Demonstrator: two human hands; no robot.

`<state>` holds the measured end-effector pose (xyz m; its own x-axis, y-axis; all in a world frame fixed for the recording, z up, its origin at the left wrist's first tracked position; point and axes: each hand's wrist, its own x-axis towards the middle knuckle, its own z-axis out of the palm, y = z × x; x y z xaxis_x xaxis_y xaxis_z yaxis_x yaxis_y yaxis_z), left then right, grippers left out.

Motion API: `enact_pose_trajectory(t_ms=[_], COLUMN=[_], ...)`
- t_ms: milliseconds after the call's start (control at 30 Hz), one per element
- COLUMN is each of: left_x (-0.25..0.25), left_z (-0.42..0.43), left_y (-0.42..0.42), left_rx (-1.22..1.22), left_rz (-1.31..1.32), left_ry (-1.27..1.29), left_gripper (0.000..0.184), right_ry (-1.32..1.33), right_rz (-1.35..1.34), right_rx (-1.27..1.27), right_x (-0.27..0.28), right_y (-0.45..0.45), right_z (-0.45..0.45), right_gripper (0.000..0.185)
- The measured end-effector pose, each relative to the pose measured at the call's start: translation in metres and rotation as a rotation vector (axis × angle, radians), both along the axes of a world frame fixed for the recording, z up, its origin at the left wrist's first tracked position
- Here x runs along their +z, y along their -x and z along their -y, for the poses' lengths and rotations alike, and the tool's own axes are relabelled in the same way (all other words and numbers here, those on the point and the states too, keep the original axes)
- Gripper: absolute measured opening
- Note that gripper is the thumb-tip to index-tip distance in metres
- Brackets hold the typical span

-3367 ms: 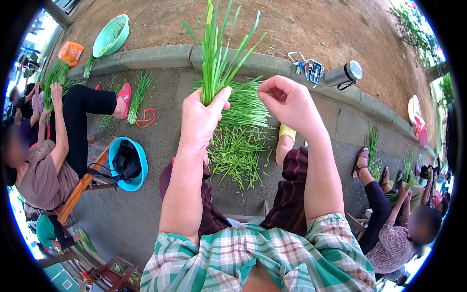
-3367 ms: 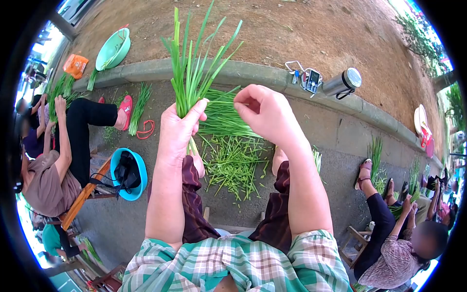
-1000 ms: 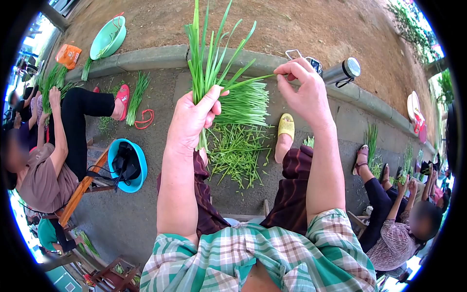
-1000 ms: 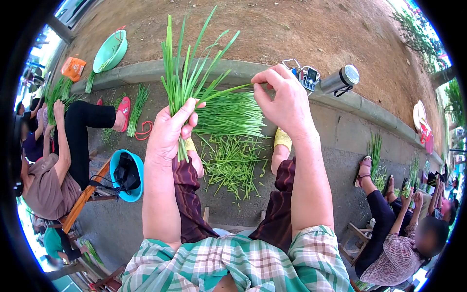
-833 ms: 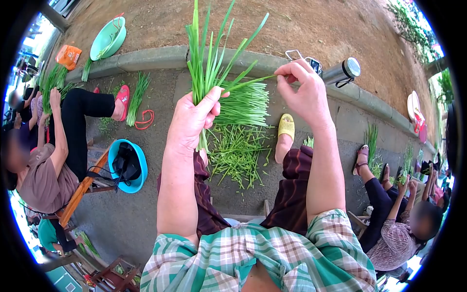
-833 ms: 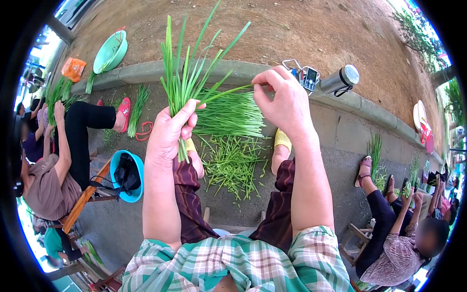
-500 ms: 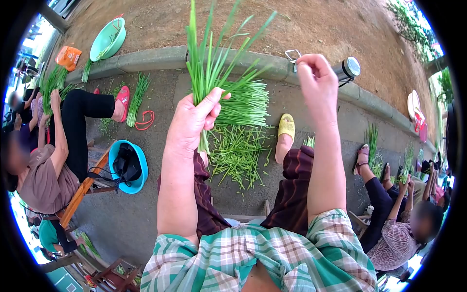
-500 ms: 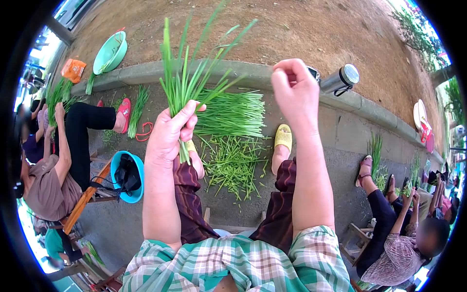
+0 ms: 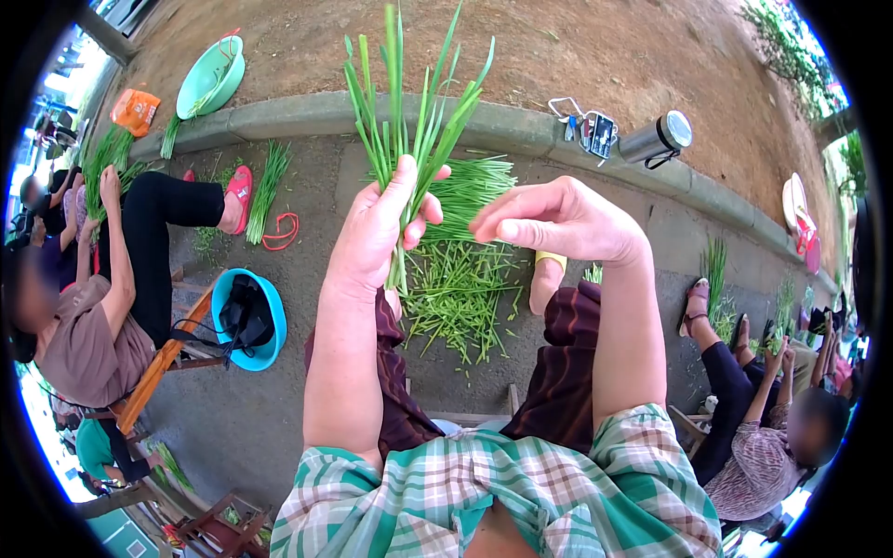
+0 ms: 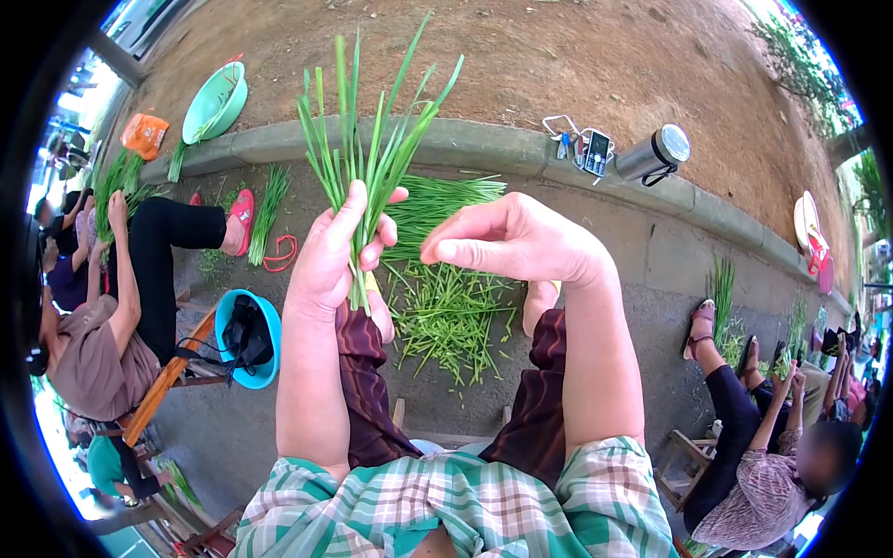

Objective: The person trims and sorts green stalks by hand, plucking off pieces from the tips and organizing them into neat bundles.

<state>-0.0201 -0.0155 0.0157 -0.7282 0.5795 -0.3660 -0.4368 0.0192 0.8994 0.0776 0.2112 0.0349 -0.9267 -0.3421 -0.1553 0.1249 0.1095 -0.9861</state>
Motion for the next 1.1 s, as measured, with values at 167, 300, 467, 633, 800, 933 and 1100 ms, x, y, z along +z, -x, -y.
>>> enact_pose_trajectory(t_ms=[167, 300, 467, 633, 800, 933, 1100], left_x=[-0.002, -0.011, -0.009, -0.006, -0.012, -0.012, -0.005], left_z=[-0.005, -0.009, -0.01, -0.011, -0.009, -0.006, 0.001], left_y=[-0.006, -0.012, -0.015, -0.016, -0.014, -0.006, 0.0], left_rx=[-0.062, -0.123, -0.29, -0.401, -0.367, -0.214, -0.118], left_rz=[-0.051, -0.098, -0.297, -0.331, -0.302, -0.224, -0.165], left_ry=[0.115, 0.227, 0.421, 0.452, 0.411, 0.321, 0.247], left_gripper=[0.043, 0.039, 0.046, 0.05, 0.043, 0.039, 0.041], right_ry=[0.231, 0.29, 0.331, 0.384, 0.361, 0.143, -0.149], right_rz=[-0.025, -0.05, -0.066, -0.049, -0.055, -0.069, -0.149], right_rx=[-0.426, -0.676, -0.896, -0.913, -0.919, -0.923, -0.84], right_x=[-0.001, -0.008, -0.01, -0.01, -0.011, -0.002, -0.011], right_y=[0.003, 0.011, 0.016, 0.015, 0.015, 0.012, 0.007], right_z=[0.013, 0.004, -0.003, -0.008, -0.014, -0.014, -0.019], right_gripper=[0.027, 0.029, 0.033, 0.029, 0.023, 0.019, 0.017])
